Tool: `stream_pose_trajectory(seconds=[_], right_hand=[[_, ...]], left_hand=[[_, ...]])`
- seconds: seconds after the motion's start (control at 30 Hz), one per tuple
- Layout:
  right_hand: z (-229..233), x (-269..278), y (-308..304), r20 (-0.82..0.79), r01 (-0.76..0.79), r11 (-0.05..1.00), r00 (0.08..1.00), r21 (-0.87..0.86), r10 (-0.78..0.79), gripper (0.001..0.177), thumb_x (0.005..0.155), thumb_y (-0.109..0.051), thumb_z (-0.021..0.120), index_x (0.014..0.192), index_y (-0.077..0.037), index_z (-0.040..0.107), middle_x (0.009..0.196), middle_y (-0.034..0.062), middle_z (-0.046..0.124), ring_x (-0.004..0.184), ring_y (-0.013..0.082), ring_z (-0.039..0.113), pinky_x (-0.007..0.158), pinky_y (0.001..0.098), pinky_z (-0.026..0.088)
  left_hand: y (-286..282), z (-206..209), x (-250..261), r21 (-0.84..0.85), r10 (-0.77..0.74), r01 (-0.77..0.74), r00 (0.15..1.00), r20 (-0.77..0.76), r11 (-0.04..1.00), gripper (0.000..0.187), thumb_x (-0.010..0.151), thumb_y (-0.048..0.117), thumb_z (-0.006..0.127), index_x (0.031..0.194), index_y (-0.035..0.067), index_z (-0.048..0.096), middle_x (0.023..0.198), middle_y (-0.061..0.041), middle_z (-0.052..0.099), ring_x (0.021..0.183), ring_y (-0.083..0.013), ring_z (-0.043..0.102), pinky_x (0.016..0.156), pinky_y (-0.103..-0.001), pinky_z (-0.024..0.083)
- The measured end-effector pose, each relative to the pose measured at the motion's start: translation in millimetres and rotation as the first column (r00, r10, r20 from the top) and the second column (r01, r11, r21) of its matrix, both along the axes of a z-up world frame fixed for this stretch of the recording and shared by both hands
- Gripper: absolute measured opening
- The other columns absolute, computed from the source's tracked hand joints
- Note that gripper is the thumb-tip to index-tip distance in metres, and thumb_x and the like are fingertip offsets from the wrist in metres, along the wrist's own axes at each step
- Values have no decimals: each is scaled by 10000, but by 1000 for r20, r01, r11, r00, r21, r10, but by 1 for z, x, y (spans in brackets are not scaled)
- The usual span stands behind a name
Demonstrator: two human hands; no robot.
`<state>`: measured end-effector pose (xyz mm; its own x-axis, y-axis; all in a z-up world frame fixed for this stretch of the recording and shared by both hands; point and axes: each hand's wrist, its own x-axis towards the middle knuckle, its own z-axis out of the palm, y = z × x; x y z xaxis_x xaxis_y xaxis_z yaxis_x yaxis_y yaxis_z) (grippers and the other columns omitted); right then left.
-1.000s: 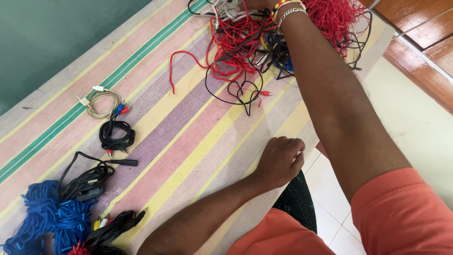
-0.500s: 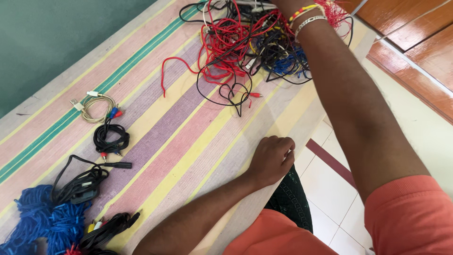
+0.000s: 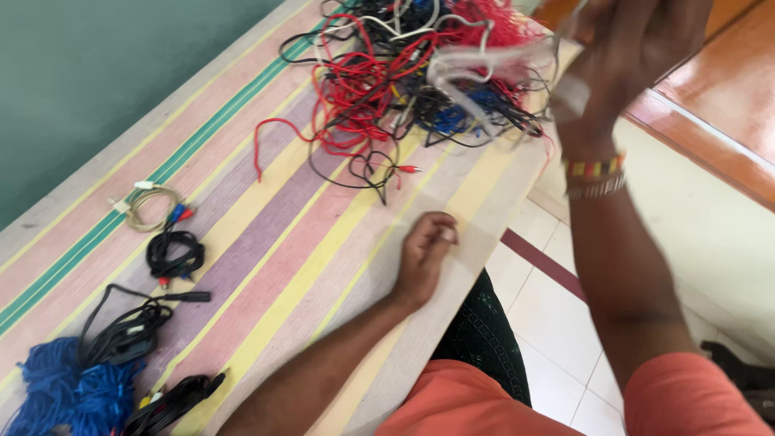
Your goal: The person untangles and coils several cables on a striped table. They handle a beige cable, a black cable with colored connectors, and a white cable, coiling each one and placing it aside. The person continues to sort through a pile of tangled wires.
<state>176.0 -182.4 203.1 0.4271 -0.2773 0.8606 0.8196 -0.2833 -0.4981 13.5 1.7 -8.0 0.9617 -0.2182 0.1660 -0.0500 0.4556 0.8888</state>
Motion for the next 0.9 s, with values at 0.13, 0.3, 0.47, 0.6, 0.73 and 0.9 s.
stream_pose_trajectory(seconds=[0.13, 0.3, 0.47, 0.6, 0.73, 0.9], right_hand=[[-63, -87, -17, -35, -225, 949, 971, 223, 238, 195, 1192, -149, 560, 1295, 12, 598, 722, 76, 519, 543, 140, 498, 508, 311, 492], [-110, -158, -10, -294, -157, 987, 945, -22, 144, 134, 1098, -77, 548, 1018, 12, 609, 877, 122, 706, 671, 161, 645, 603, 308, 569], [-104, -190, 1, -239, -429, 863, 897, -267, 372, 80, 1023, -21, 654, 954, -1, 689, 849, 106, 685, 835, 221, 708, 861, 430, 632], [-89, -185, -3, -285, -732, 677, 667, -77, 689, 390, 998, -375, 687, 1033, 14, 683, 929, 177, 686, 944, 272, 686, 946, 425, 581], [-91, -127, -4, -545, -201, 956, 837, -212, 55, 201, 1065, -160, 676, 1013, 9, 771, 930, 89, 756, 851, 182, 698, 782, 335, 569], [-74, -42, 27, -385, 8, 897, 901, -442, -198, 117, 978, -156, 757, 1048, -65, 775, 903, 81, 715, 768, 191, 681, 696, 342, 557]], left_hand=[[14, 15, 10, -84, 330, -320, 923, 198, 944, 271, 980, 65, 562, 1246, 11, 568, 1195, -80, 584, 1077, -156, 550, 1010, -310, 445], [43, 106, -4, 198, 239, -436, 758, 607, 878, 495, 916, 90, 636, 1372, -9, 472, 1365, -142, 547, 1230, -239, 529, 1086, -363, 411], [45, 159, -11, 528, -300, -267, 585, 754, 807, 312, 960, 53, 638, 1269, 52, 598, 1359, -162, 649, 1373, -370, 577, 1210, -480, 388], [54, 166, -25, 451, -292, -85, 653, 699, 889, 106, 1093, 113, 563, 1179, 67, 605, 1165, -116, 711, 1136, -307, 716, 1072, -447, 528], [62, 176, -47, 395, -291, -10, 659, 693, 919, 156, 1111, 196, 519, 1136, 62, 595, 1078, -123, 692, 1064, -318, 713, 969, -438, 568], [38, 158, -69, 353, -464, 314, 715, 522, 881, 135, 1103, 179, 568, 1110, 51, 612, 1016, -94, 689, 966, -272, 709, 863, -365, 568]])
